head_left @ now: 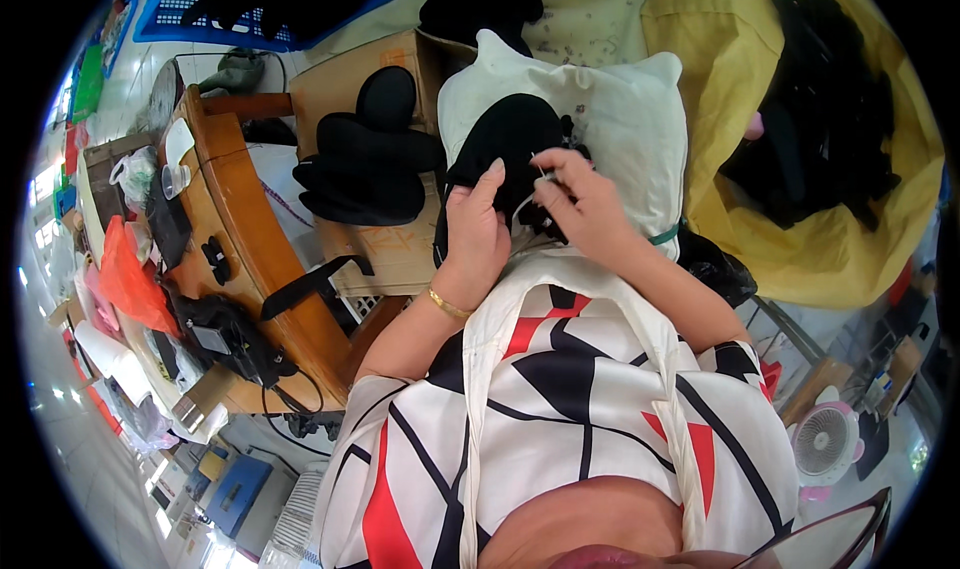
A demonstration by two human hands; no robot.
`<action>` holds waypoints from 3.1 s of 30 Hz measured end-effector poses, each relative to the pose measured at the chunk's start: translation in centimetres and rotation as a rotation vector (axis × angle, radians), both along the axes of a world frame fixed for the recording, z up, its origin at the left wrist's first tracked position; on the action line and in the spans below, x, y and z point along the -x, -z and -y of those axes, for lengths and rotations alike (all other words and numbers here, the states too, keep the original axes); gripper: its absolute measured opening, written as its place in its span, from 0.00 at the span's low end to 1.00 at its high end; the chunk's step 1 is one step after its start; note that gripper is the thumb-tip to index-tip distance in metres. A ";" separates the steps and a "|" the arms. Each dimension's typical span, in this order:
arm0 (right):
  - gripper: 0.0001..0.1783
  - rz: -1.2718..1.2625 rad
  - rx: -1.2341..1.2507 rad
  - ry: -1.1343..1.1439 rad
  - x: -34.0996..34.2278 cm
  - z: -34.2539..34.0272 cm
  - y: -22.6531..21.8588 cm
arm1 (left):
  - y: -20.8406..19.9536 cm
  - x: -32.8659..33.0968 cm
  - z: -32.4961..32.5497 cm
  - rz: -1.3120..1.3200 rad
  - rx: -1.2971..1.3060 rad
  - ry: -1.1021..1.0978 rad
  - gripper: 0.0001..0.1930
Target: The person is seated and sewing a black shoe using a needle and thread. They repeatedly insert the needle into the shoe's upper part and pull the thread through to secure it. The person handles the shoe and thread with both hands, occasionally adjusting the shoe's position on a cushion on their lap.
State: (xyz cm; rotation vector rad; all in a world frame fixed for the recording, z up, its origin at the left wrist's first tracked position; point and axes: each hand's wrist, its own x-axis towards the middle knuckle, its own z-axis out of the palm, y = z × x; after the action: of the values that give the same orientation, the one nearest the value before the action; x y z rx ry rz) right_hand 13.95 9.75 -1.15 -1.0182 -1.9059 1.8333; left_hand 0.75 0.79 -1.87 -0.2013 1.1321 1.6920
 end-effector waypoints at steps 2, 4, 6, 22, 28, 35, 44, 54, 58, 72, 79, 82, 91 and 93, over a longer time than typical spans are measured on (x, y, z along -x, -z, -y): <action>0.07 -0.088 0.160 0.065 -0.2 -0.4 0.7 | 0.0 -0.2 -0.3 0.021 0.016 -0.040 0.12; 0.07 -0.151 0.274 0.104 0.0 -0.7 1.0 | 0.2 -0.3 -0.3 0.020 0.021 -0.033 0.11; 0.07 -0.028 0.274 0.025 0.3 -1.5 -0.2 | 0.4 -0.3 -0.3 0.025 0.032 -0.033 0.10; 0.05 0.105 0.244 -0.021 -1.0 -1.6 -2.0 | 0.6 -0.7 -0.6 0.002 0.082 -0.011 0.09; 0.06 0.133 -0.109 -0.074 0.6 -2.1 -0.8 | -0.1 -0.3 -1.0 0.005 0.039 -0.004 0.11; 0.07 0.138 -0.032 -0.083 0.8 -2.3 -0.8 | 0.1 -0.3 -0.8 0.035 0.059 0.006 0.08; 0.07 0.126 -0.054 -0.101 0.7 -2.5 -0.5 | 0.0 -0.4 -1.0 0.038 0.070 -0.007 0.07; 0.06 0.132 0.140 -0.109 0.8 -2.6 -0.5 | -0.3 -0.9 -0.7 -0.014 0.058 0.040 0.08; 0.07 0.087 0.078 -0.089 0.4 -2.3 0.5 | 0.3 -0.5 -0.6 0.026 0.120 0.028 0.08; 0.06 0.016 -0.013 -0.082 0.4 -1.3 1.6 | -0.3 0.1 -1.2 0.043 0.159 0.016 0.06; 0.05 0.018 -0.027 0.066 1.6 -0.1 2.2 | 1.3 -0.5 -0.4 0.007 0.119 0.079 0.08; 0.05 0.049 0.152 0.009 1.8 -1.3 1.3 | 1.2 -1.4 0.0 -0.202 0.191 0.197 0.10; 0.06 0.093 -0.362 -0.090 -0.7 -3.4 -1.3 | 1.8 -1.8 0.4 -0.420 0.039 0.477 0.15; 0.06 0.072 -0.292 -0.078 -1.6 -2.9 -1.3 | 0.9 -1.5 0.0 -0.446 0.108 0.605 0.12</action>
State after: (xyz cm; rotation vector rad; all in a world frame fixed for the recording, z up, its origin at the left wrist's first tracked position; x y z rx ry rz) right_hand 15.52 12.68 0.18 -0.9332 -2.2038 1.5131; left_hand 2.21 0.81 -2.78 0.4380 1.4331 1.1553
